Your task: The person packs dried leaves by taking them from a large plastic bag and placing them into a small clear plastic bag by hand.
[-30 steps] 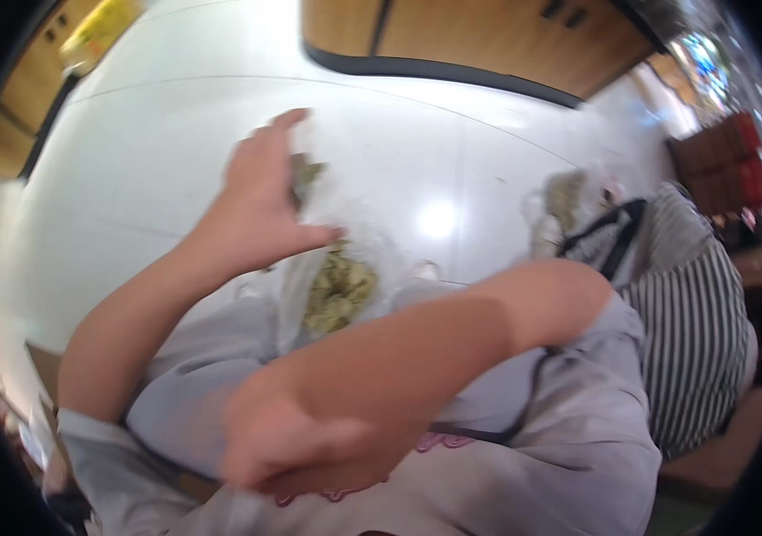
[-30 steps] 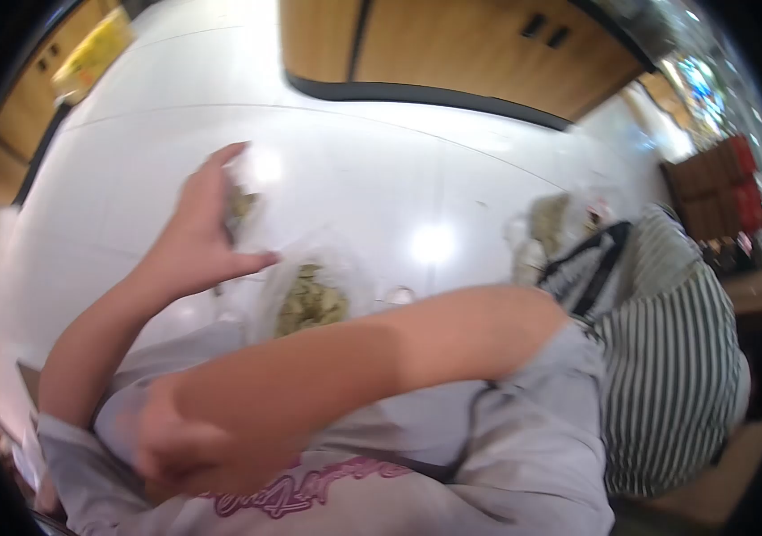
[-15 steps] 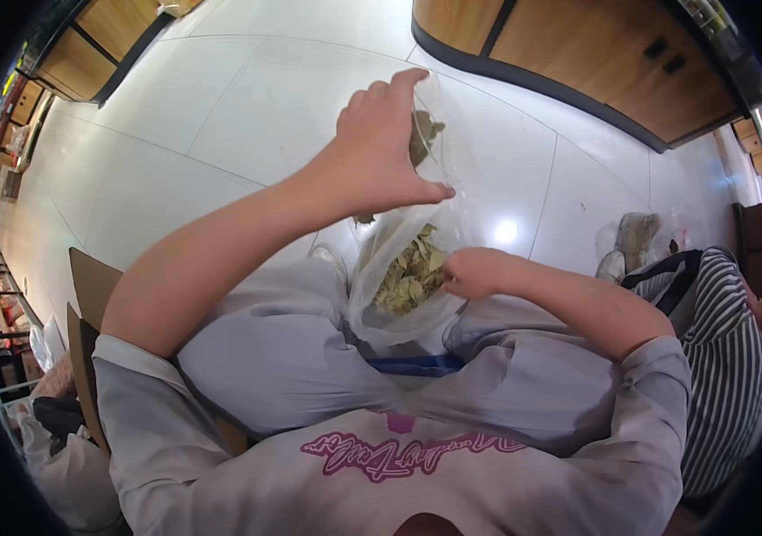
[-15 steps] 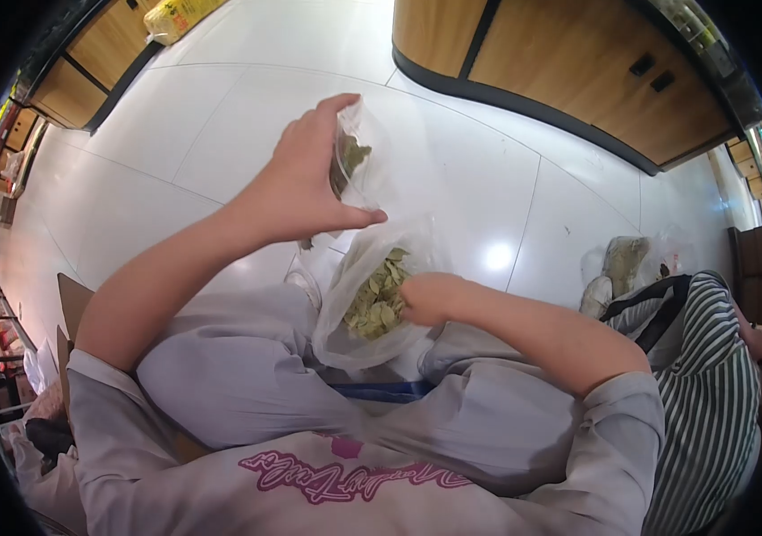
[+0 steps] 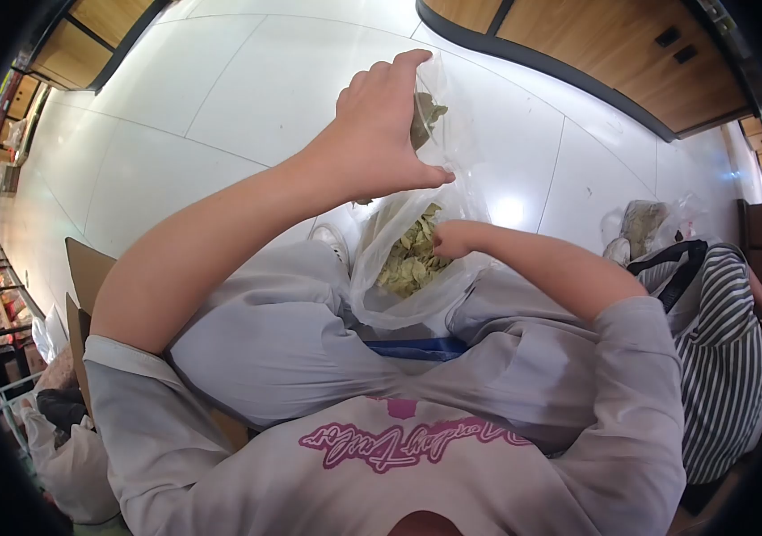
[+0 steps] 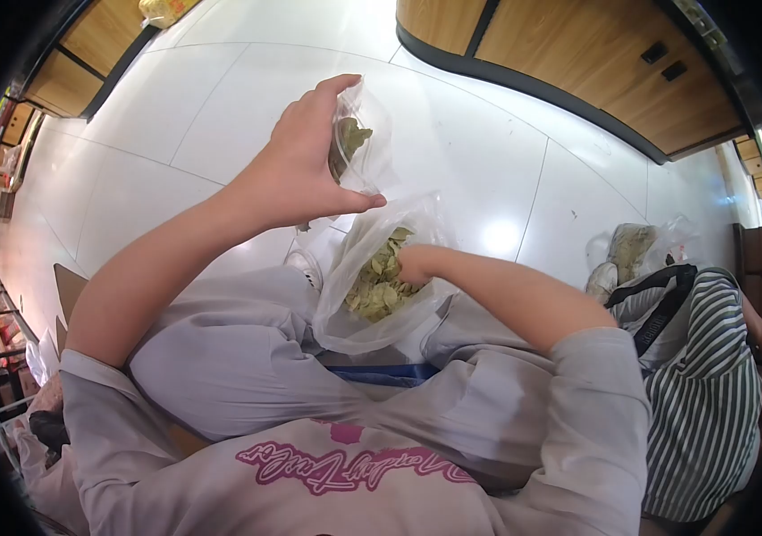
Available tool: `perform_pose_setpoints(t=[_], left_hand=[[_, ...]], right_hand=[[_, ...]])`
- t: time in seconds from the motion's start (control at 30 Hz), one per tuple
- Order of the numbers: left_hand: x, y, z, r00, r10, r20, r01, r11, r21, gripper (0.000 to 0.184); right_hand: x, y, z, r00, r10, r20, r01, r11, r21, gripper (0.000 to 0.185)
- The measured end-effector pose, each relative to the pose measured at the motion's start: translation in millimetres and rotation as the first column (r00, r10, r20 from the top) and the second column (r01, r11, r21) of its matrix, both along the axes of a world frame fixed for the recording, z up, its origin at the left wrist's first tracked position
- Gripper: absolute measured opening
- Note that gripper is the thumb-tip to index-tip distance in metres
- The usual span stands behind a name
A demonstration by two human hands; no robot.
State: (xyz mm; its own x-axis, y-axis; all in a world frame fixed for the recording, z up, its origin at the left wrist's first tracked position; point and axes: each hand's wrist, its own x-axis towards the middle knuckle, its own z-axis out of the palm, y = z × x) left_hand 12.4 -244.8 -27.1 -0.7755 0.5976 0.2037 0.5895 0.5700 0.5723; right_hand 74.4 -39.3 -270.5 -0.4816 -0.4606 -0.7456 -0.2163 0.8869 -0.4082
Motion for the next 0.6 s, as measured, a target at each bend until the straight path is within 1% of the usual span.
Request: perform_pose_setpoints(t=[0.03, 0.1, 0.13, 0.2, 0.23, 0.3, 0.33, 0.4, 0.43, 0.5, 0.53, 0.6], left_hand=[[0, 0, -2, 1.000, 0.000, 0.005, 0.000, 1.000, -0.001, 0.110], [0, 0, -4, 1.000, 0.005, 0.010, -0.005, 1.000, -0.017, 0.110], [1, 1, -3, 1.000, 0.004, 0.014, -0.004, 1.000, -0.019, 0.110], [4, 1, 2, 0.995, 0.005, 0.098, 0.002, 0.997, -0.075, 0.110], [6, 3, 0, 0.995, 0.009, 0.102, -0.001, 0.997, -0.075, 0.110], [6, 4, -4, 0.995, -0.017, 0.094, 0.023, 0.998, -0.061, 0.110], [6, 4, -7, 0.995, -0.011, 0.098, 0.017, 0.998, -0.061, 0.110], [7, 5, -12, 0.993, -0.061, 0.097, 0.066, 0.996, -0.051, 0.109], [7, 6, -13, 0.993, -0.059, 0.101, 0.065, 0.996, -0.054, 0.109], [9, 8, -13, 0.981, -0.073, 0.182, 0.093, 0.991, -0.102, 0.109], [9, 9, -14, 0.980, -0.074, 0.185, 0.094, 0.991, -0.099, 0.109], [10, 10, -17, 0.979, -0.085, 0.183, 0.105, 0.989, -0.102, 0.108]], right_hand=[[2, -3, -10, 1.000, 0.000, 0.005, 0.000, 1.000, -0.001, 0.027], [12, -8, -22, 0.990, -0.016, -0.137, 0.041, 0.982, 0.186, 0.026], [16, -7, -27, 0.991, -0.017, -0.133, 0.041, 0.982, 0.185, 0.026], [22, 1, -43, 0.957, -0.005, -0.291, 0.054, 0.985, 0.163, 0.038], [25, 7, -52, 0.958, -0.001, -0.286, 0.050, 0.985, 0.163, 0.038], [27, 21, -71, 0.941, -0.120, -0.316, 0.112, 0.993, -0.042, 0.038], [27, 29, -78, 0.943, -0.114, -0.312, 0.106, 0.993, -0.042, 0.038], [24, 38, -85, 0.963, -0.194, -0.185, 0.165, 0.973, -0.162, 0.042], [26, 39, -90, 0.965, -0.193, -0.181, 0.164, 0.973, -0.164, 0.042], [29, 41, -98, 0.939, -0.299, -0.168, 0.294, 0.954, -0.056, 0.041], [32, 40, -103, 0.940, -0.300, -0.165, 0.295, 0.954, -0.053, 0.041], [39, 40, -112, 0.945, -0.224, -0.238, 0.222, 0.974, -0.038, 0.039]])
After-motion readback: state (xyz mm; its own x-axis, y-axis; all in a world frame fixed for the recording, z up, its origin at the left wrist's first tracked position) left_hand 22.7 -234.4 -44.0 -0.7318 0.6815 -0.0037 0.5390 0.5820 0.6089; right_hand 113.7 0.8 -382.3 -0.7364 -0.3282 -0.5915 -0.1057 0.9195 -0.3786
